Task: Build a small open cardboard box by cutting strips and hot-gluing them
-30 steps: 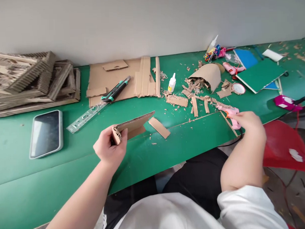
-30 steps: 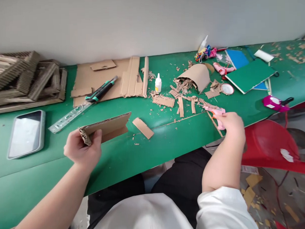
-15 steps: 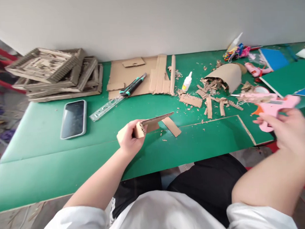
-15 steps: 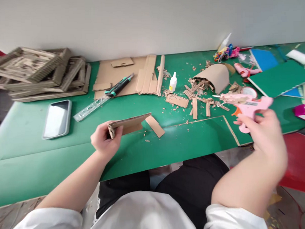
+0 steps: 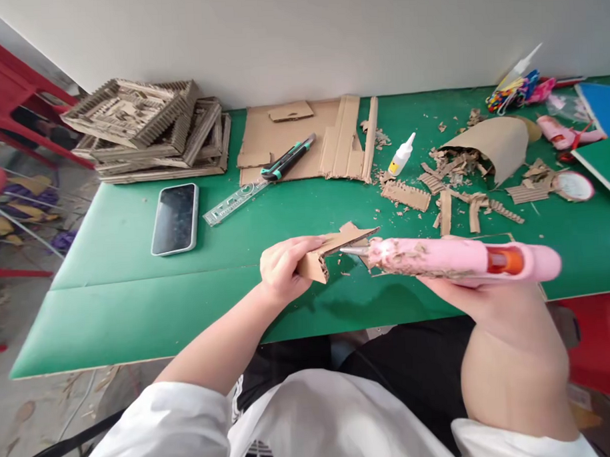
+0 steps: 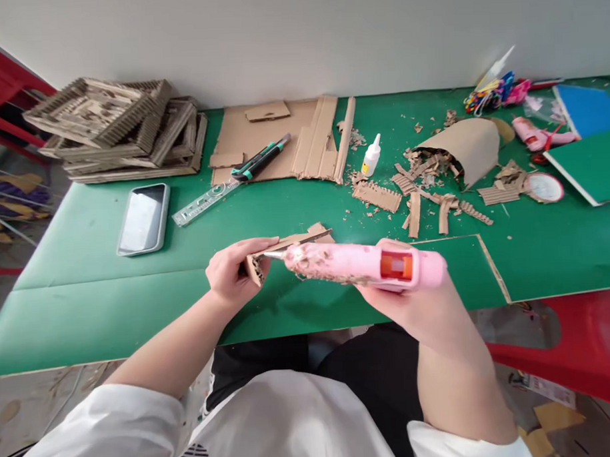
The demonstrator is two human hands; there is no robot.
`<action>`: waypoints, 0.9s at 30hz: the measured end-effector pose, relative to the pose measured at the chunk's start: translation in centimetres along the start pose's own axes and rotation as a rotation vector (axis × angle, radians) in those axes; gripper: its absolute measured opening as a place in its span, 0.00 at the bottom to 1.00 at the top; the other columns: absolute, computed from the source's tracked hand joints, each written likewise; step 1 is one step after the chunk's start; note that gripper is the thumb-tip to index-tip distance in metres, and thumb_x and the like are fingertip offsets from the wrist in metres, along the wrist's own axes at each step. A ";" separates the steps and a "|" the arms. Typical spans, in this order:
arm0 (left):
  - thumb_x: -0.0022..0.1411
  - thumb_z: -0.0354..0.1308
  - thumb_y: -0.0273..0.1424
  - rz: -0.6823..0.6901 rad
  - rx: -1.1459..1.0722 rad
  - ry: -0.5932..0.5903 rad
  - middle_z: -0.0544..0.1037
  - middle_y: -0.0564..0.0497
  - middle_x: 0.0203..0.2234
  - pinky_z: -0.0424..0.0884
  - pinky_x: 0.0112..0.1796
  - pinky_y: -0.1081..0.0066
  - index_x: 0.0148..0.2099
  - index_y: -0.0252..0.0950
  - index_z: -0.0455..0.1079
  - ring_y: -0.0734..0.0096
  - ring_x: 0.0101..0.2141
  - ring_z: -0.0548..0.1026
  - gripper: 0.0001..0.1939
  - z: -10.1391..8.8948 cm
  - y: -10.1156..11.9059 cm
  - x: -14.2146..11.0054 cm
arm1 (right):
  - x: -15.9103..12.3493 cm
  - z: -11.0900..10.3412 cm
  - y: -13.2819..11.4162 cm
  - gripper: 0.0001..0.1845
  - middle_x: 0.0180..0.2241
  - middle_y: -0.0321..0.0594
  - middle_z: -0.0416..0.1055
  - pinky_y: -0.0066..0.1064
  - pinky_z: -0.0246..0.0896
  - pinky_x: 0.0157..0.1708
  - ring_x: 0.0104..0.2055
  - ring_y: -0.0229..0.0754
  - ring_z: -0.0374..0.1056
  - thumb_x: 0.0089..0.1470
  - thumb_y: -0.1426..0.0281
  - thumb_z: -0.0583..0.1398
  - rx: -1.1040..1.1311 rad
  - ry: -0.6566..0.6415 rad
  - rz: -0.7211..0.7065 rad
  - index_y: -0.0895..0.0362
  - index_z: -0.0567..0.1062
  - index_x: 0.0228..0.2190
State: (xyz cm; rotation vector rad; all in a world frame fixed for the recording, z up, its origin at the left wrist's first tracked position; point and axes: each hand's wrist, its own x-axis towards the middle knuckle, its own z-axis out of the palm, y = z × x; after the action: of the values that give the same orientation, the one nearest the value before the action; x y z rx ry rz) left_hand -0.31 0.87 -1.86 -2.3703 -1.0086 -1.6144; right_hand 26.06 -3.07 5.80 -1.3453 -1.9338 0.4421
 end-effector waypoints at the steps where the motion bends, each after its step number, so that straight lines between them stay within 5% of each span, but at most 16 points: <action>1: 0.55 0.58 0.20 0.000 -0.005 0.000 0.82 0.48 0.33 0.76 0.34 0.77 0.46 0.33 0.67 0.71 0.32 0.81 0.14 0.0 0.0 -0.1 | 0.1 0.2 -0.4 0.02 0.29 0.35 0.75 0.30 0.70 0.28 0.29 0.41 0.73 0.49 0.69 0.62 0.025 -0.018 0.016 0.52 0.74 0.29; 5: 0.58 0.57 0.23 -0.017 -0.028 -0.007 0.82 0.48 0.34 0.77 0.34 0.75 0.46 0.34 0.67 0.70 0.33 0.81 0.12 -0.1 -0.1 -0.2 | 0.2 0.8 -1.5 0.07 0.32 0.34 0.77 0.29 0.71 0.29 0.31 0.41 0.74 0.50 0.72 0.61 0.108 -0.117 0.049 0.51 0.73 0.34; 12: 0.57 0.57 0.21 -0.026 -0.013 -0.021 0.82 0.48 0.35 0.77 0.34 0.76 0.46 0.35 0.67 0.71 0.33 0.81 0.14 -0.2 0.1 -0.1 | -0.3 1.2 -1.2 0.06 0.29 0.33 0.77 0.31 0.69 0.26 0.28 0.42 0.74 0.50 0.69 0.62 -0.101 -0.076 -0.022 0.51 0.74 0.34; 27: 0.61 0.56 0.26 -0.034 -0.019 -0.010 0.82 0.48 0.34 0.77 0.34 0.75 0.46 0.35 0.67 0.71 0.33 0.80 0.11 -0.2 0.1 -0.1 | 0.1 1.6 -1.9 0.07 0.29 0.32 0.78 0.30 0.70 0.26 0.28 0.42 0.75 0.51 0.64 0.64 -0.059 -0.052 -0.004 0.49 0.75 0.34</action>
State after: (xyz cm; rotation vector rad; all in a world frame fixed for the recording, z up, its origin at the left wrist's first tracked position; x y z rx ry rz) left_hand -0.43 0.69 -1.87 -2.3879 -1.0453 -1.6324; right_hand 23.61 -3.55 5.93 -1.3801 -2.0057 0.4247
